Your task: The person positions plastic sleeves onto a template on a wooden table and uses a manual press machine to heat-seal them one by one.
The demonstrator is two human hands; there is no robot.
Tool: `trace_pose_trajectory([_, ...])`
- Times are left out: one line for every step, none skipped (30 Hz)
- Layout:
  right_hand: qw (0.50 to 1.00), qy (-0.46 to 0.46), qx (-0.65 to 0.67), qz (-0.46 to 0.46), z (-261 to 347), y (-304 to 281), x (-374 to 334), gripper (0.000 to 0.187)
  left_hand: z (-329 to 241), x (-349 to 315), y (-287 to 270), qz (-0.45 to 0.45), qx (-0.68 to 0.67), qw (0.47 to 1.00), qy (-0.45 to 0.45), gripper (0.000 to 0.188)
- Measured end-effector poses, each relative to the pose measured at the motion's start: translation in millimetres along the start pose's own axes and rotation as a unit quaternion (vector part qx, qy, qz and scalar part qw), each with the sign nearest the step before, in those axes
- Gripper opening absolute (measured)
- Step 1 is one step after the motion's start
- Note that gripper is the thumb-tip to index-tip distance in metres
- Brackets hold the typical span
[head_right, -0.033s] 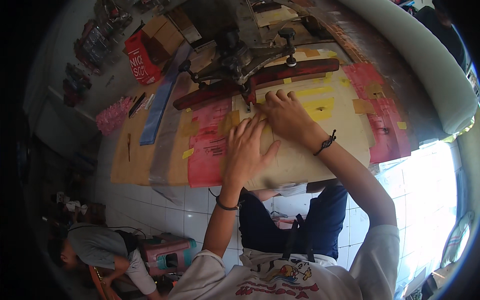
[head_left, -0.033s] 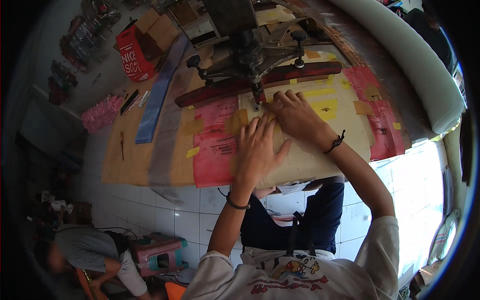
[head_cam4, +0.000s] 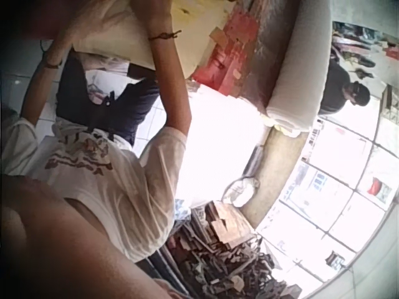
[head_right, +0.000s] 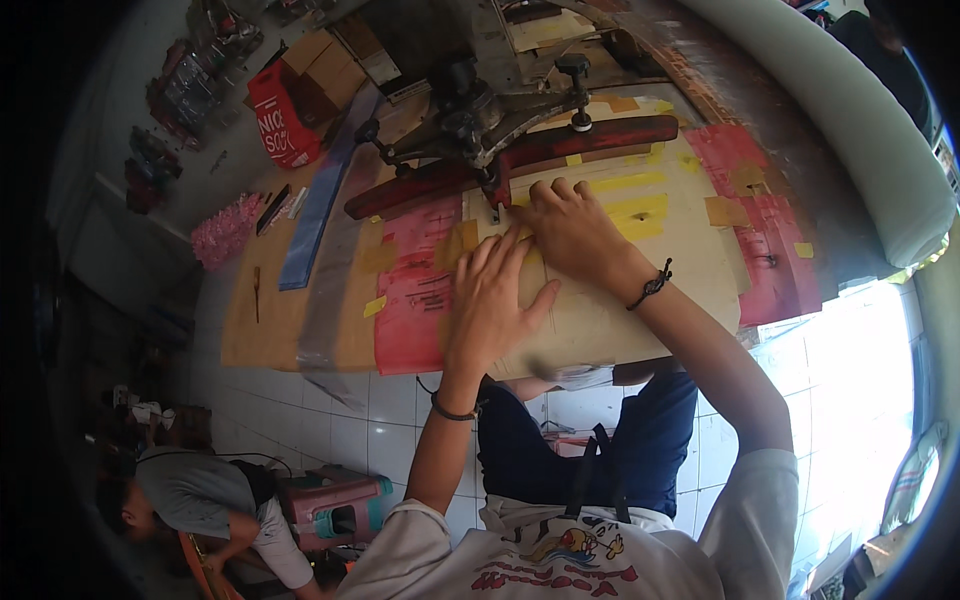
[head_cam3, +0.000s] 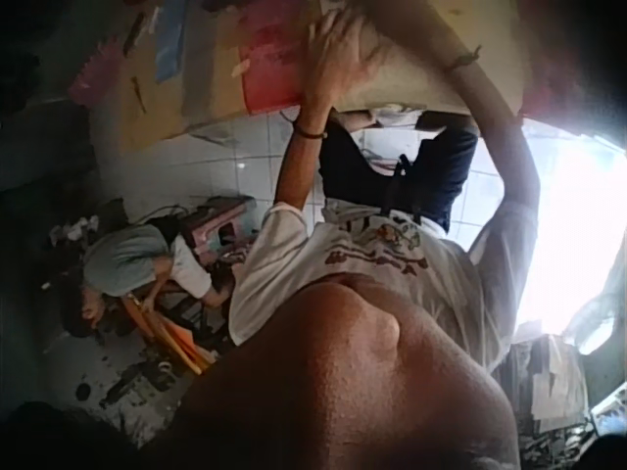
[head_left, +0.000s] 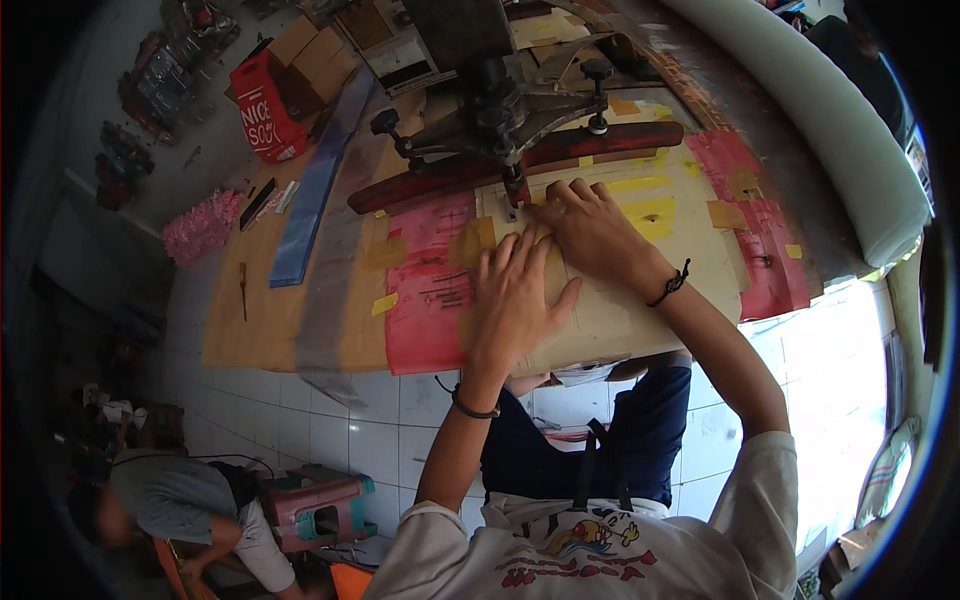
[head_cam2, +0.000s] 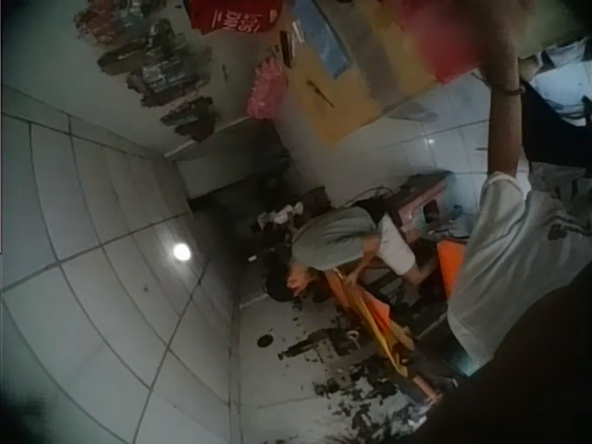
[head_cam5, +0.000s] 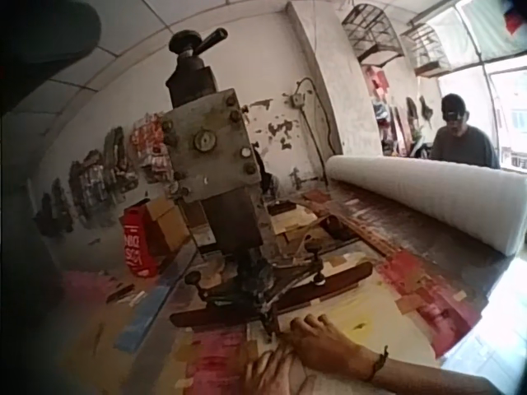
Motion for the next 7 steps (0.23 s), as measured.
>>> trace_pose_trajectory([1.0,-0.006,-0.001,-0.011,-2.8,1.9,0.4,0.036,-0.8,2.8,-0.8,-0.008,-0.005,1.0,0.005,0.063])
trace_pose_trajectory([1.0,-0.012,-0.003,-0.021,-5.5,2.7,0.5,0.035,-1.0,4.8,0.4,-0.006,-0.006,1.0,0.007,0.063])
trace_pose_trajectory([1.0,-0.01,-0.003,-0.021,-10.4,3.0,0.3,0.035,-1.0,6.3,1.6,-0.004,-0.009,1.0,0.007,0.063])
trace_pose_trajectory([0.999,-0.002,0.038,-0.006,-14.2,2.8,0.8,0.035,0.6,5.1,1.5,-0.003,-0.012,1.0,0.006,0.064])
trace_pose_trajectory([0.997,0.005,0.078,0.009,-17.2,2.4,-0.2,0.034,2.1,4.2,1.2,-0.003,-0.013,1.0,0.006,0.064])
trace_pose_trajectory([0.996,0.013,0.087,0.028,-20.3,0.5,-3.8,0.035,5.0,3.5,2.0,0.01,-0.015,1.0,-0.009,0.064])
trace_pose_trajectory([0.994,0.018,0.097,0.049,-23.7,-6.5,-9.3,0.036,7.0,2.7,4.0,0.023,-0.018,0.999,-0.027,0.065])
Point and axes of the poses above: each hand's wrist, its own x-axis towards the middle knuckle, its own y-axis out of the palm, z = x × y, the point moved 5 cm from there along x, towards the middle knuckle, and after that the axes turned 12 degrees about z, right-handed, at the moved point
